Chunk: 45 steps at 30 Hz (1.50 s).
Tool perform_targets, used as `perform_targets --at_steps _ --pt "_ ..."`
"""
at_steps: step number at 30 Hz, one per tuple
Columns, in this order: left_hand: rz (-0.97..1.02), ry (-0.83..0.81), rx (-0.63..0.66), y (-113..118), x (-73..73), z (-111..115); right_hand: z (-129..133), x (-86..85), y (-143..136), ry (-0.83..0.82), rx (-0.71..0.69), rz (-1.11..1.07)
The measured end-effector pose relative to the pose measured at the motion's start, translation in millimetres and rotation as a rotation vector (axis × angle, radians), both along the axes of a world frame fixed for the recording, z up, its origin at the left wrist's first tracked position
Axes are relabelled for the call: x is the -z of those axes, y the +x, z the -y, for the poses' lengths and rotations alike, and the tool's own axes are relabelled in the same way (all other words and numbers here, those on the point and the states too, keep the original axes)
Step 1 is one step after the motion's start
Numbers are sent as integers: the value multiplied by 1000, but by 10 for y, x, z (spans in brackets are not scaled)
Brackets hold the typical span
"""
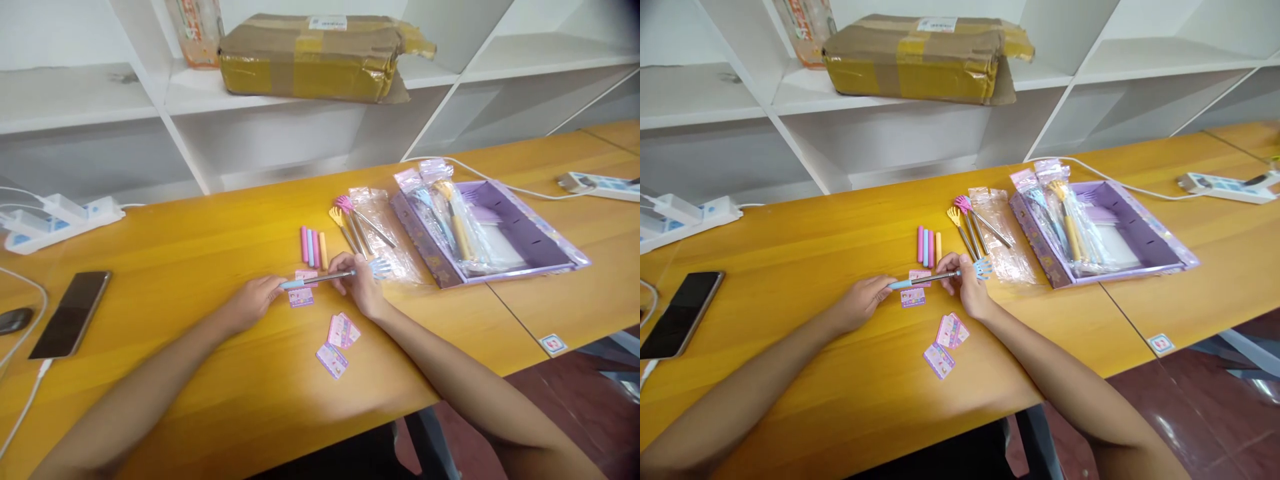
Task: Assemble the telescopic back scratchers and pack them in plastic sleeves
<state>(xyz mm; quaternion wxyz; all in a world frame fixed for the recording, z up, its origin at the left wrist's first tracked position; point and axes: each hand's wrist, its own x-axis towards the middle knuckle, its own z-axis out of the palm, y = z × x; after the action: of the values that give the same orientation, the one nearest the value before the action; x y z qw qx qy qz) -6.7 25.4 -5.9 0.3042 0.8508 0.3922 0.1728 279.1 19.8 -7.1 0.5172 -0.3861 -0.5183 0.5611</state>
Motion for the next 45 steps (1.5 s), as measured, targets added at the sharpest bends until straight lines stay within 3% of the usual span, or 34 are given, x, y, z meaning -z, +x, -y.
perform_targets --at_steps 12,18,22,26,29,32,35,40,45 --pt "90 95 69 3 76 13 171 124 -200 46 -47 72" --pt "112 143 78 -16 140 -2 177 156 -212 87 -112 95" --pt "104 159 82 -6 104 -1 121 139 -154 135 -195 65" --pt "66 193 61 11 10 4 40 29 -48 165 -235 107" --pt "29 293 42 -41 -97 -26 -29 -98 30 237 -123 177" --pt "-37 447 17 -175 -275 -69 -102 -229 98 381 36 244" --pt "-189 513 -20 -326 -513 -56 -142 -354 138 516 77 335" --pt "-462 550 -14 -317 -795 197 -12 -519 90 784 6 590" --pt "-415 451 -32 -38 -804 527 283 -646 -27 903 16 890"
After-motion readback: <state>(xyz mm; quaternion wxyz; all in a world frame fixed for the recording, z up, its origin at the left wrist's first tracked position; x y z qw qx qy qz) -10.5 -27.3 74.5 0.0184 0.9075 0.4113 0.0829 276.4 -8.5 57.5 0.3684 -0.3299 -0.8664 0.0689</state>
